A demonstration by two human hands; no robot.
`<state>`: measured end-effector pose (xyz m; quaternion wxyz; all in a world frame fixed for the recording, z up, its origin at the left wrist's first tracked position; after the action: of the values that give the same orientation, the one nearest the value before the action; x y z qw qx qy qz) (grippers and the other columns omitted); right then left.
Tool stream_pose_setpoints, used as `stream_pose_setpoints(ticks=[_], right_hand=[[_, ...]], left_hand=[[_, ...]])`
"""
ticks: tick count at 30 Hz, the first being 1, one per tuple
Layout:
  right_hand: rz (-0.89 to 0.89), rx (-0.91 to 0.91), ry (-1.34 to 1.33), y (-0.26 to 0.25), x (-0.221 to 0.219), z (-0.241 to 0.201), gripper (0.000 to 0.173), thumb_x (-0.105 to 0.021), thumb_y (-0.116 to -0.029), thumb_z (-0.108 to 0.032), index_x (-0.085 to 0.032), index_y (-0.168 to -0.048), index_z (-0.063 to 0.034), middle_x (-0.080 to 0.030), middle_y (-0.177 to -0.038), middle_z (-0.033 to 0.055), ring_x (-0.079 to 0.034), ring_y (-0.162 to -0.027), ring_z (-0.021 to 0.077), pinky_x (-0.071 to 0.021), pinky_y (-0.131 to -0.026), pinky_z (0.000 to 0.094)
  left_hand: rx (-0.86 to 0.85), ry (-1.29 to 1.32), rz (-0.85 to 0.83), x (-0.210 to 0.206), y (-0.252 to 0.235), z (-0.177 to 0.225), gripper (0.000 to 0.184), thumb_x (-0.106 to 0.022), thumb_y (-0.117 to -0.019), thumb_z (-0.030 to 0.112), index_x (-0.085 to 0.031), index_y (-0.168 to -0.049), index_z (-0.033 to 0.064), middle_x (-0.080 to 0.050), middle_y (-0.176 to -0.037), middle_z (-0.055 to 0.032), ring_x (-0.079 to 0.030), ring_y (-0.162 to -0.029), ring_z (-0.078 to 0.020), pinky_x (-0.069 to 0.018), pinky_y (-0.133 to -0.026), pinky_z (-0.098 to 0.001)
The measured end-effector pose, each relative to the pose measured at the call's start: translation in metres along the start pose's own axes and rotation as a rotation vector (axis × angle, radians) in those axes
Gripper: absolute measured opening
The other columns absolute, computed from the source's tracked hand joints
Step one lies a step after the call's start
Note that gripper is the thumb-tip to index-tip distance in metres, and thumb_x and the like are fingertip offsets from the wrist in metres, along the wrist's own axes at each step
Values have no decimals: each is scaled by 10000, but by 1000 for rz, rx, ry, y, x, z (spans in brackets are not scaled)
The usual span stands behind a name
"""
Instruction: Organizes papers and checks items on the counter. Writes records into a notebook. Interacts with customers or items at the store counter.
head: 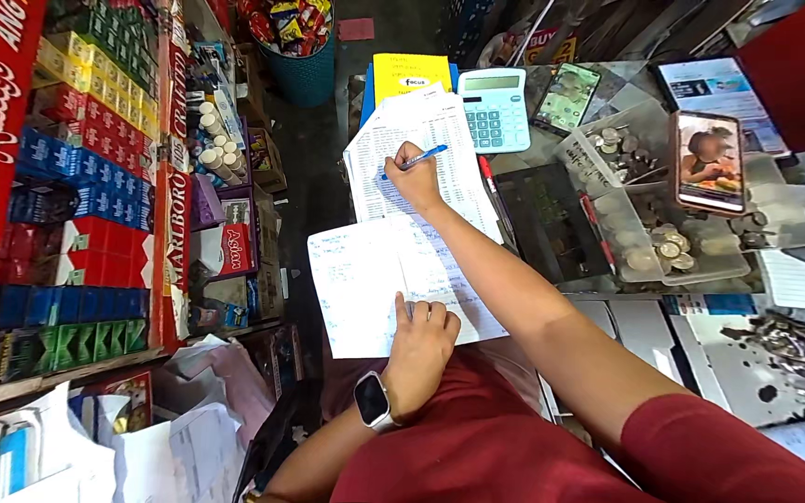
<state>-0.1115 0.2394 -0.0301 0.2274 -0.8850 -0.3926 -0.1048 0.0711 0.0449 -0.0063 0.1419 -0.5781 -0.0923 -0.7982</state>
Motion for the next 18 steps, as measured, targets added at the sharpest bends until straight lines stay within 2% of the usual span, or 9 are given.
stream_pose_setpoints(ticks=[6,18], right_hand=[[51,-29,-63,-1,2,2,280,-633,-878,-47,-445,-683,-119,-373,-562,-74,-349,-487,0,-304,-494,176],[-10,-33,-17,-1,0,2,277,-625,-885,-65,-444,-681,-118,-368,-561,-65,-349,-490,26,-304,-497,207]], left_hand=[[-2,-4,10,0,0,0,267,-679,-841,-19,-702,-1084,91,-666,-1029,-112,-667,-1017,-348,-420,-1018,-696],[-7,5,6,0,0,-1,269,-689,-823,-23,-698,-1069,86,-666,-1028,-117,-667,-1016,-350,-423,-1013,-699]])
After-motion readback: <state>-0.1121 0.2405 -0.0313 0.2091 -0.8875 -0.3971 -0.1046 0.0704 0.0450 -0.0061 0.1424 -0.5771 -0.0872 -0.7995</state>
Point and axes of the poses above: each hand's wrist, its own y-axis away from the middle knuckle, its own x-axis out of the back of the hand, z = x × y, the point moved 5 cm from there along -y, towards the middle knuckle
